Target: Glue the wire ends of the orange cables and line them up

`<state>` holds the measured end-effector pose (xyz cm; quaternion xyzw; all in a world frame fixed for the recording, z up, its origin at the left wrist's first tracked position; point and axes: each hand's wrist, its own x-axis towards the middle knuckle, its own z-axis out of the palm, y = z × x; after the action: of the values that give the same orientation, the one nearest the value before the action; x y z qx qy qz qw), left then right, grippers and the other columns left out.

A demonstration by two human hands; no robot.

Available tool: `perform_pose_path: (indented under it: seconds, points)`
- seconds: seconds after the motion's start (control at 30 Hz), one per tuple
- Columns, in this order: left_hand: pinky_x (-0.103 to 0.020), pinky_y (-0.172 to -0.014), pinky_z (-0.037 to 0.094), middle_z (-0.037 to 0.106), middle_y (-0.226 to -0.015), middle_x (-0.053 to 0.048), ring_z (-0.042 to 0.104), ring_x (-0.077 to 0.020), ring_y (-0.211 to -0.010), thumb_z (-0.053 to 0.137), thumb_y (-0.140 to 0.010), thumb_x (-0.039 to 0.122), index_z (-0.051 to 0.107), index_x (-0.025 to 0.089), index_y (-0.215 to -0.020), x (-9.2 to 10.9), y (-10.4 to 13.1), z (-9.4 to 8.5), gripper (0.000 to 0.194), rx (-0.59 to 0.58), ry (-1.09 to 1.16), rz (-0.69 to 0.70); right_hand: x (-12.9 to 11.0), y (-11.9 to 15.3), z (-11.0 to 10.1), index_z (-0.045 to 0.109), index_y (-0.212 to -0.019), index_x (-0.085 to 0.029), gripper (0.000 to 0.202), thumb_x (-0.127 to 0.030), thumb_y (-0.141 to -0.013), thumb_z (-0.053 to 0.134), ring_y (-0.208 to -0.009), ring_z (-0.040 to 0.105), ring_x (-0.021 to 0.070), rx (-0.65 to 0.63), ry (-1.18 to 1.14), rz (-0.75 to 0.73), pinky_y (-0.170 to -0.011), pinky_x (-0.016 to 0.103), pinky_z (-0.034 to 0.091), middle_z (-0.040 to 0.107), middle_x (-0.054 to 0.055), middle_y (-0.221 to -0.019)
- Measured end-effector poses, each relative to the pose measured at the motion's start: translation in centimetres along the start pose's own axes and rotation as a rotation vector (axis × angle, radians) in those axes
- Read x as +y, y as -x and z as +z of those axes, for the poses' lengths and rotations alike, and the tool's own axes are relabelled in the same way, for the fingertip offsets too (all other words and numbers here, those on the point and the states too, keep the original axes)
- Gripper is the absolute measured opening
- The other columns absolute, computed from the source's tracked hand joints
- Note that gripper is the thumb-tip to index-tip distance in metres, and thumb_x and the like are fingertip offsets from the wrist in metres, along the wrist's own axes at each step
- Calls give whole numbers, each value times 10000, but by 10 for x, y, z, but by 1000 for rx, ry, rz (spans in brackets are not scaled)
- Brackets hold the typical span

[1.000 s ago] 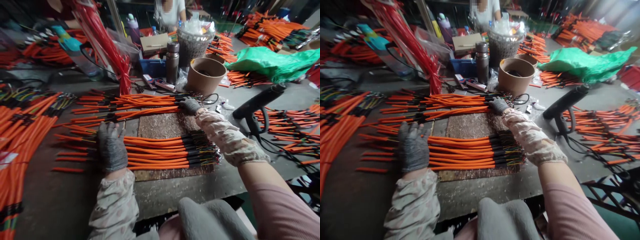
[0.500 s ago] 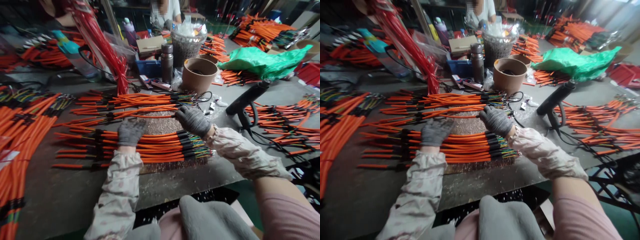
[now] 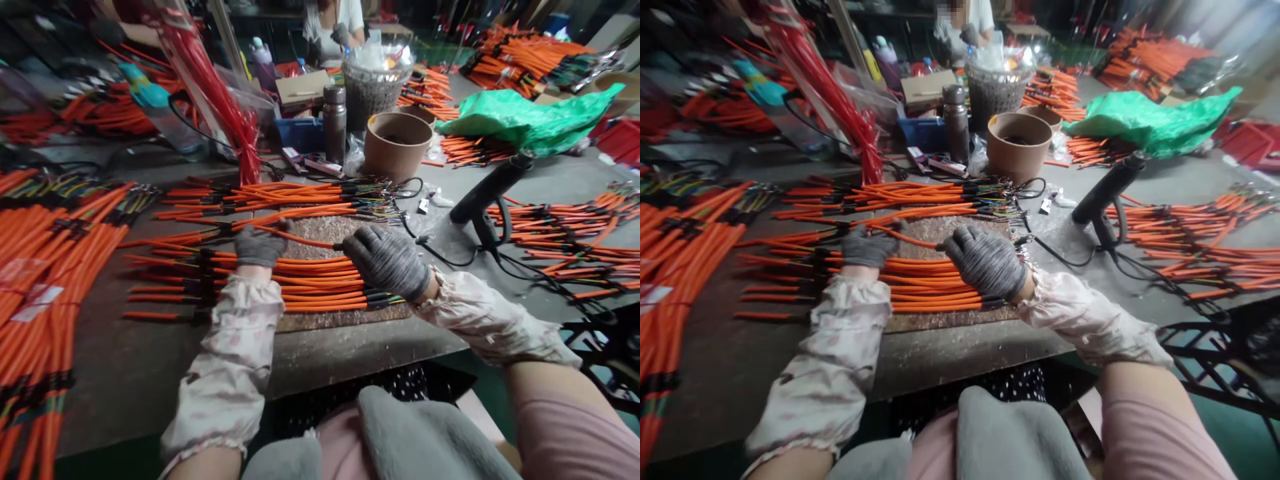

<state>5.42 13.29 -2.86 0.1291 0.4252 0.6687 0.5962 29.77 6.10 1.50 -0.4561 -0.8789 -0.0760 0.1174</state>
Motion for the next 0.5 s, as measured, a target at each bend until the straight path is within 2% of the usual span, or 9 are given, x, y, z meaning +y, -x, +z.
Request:
perform_pose_path:
  seconds: [0.07,0.17,0.27,0.33,0.4,0.5]
  points:
    - [-205,-532,476,429,-592,22,425,-94,-520,121,-1104,367,416,219,-772,20,2,3,468,-51,124,-8,11,5,-3,722,-1098,-184,362,-343,-1129,398,-883,631,244,77,-144,6,-709,356,416,703,132,-1000]
    - [-153,-347,208,273,-530,93,198,-37,-384,89,-1115,531,388,211,-750,46,18,10,571,-266,305,38,35,13,1,704,-1066,-186,283,-347,-1105,475,-867,659,209,162,-470,-27,-765,338,488,722,92,-980]
    - [-193,-307,66,155,-497,114,55,-48,-343,8,-1119,520,472,188,-779,51,38,16,663,-429,321,124,46,19,8,706,-1045,-182,270,-379,-1089,526,-806,666,177,51,-749,-42,-741,311,521,738,55,-908]
    - [-216,-309,42,133,-490,110,20,-64,-349,3,-1122,507,508,187,-788,48,48,18,685,-480,286,173,45,22,12,716,-1048,-178,286,-412,-1078,554,-814,678,175,-43,-875,-10,-735,304,538,756,51,-915]
    - [-221,-318,66,163,-483,101,43,-72,-346,15,-1127,491,545,188,-805,50,54,16,690,-495,207,172,44,24,19,727,-1063,-176,291,-422,-1072,572,-842,692,178,-87,-942,26,-745,301,547,771,54,-946]
    - [-166,-362,261,392,-531,72,271,-52,-362,87,-1142,478,584,173,-866,72,53,1,645,-395,168,254,52,27,34,740,-1056,-174,261,-379,-1069,578,-849,692,179,-52,-850,16,-769,305,535,771,62,-954]
